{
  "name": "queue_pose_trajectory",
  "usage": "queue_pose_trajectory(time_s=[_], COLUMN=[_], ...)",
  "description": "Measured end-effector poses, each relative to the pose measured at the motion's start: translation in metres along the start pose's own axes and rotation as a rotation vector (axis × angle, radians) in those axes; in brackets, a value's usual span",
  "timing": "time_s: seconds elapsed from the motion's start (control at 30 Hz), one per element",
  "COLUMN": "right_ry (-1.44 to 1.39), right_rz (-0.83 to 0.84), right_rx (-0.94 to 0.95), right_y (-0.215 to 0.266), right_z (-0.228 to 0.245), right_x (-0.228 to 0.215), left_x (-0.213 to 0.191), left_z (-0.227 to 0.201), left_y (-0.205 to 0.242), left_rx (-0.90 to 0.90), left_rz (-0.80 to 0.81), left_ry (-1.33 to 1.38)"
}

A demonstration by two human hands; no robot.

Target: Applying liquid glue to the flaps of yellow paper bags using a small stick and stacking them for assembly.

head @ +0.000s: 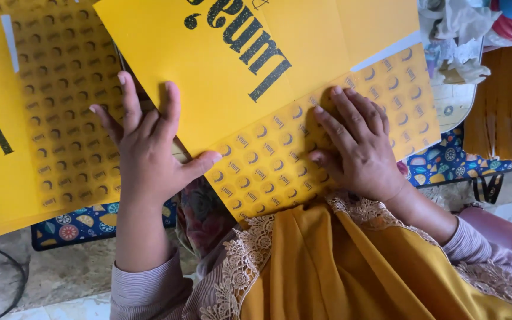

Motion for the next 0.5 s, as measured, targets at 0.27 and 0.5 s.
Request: queue_pose_trajectory(time_s=[0.27,0.5], right_ry=[0.019,0.090], right_rz=[-0.042,-0.021], right_rx=[-0.025,-0.015], right_y=[-0.0010,-0.0010], right_z=[0.0005,0.0019], right_x=[0.0014,0.0029], left_x=[0.0024,-0.0035], left_z=[0.0020,-0.0012], left_y=[-0.0007,-0.0023], left_rx=[-0.017,0.001], left_rz=[0.030,0.000], left_ry=[-0.015,0.022])
Point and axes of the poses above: each hand's wrist, its own y-axis away from the middle knuckle, its own x-axis out of the palm, z = x × y, the point moved 6 cm from there along -y, towards the middle knuckle
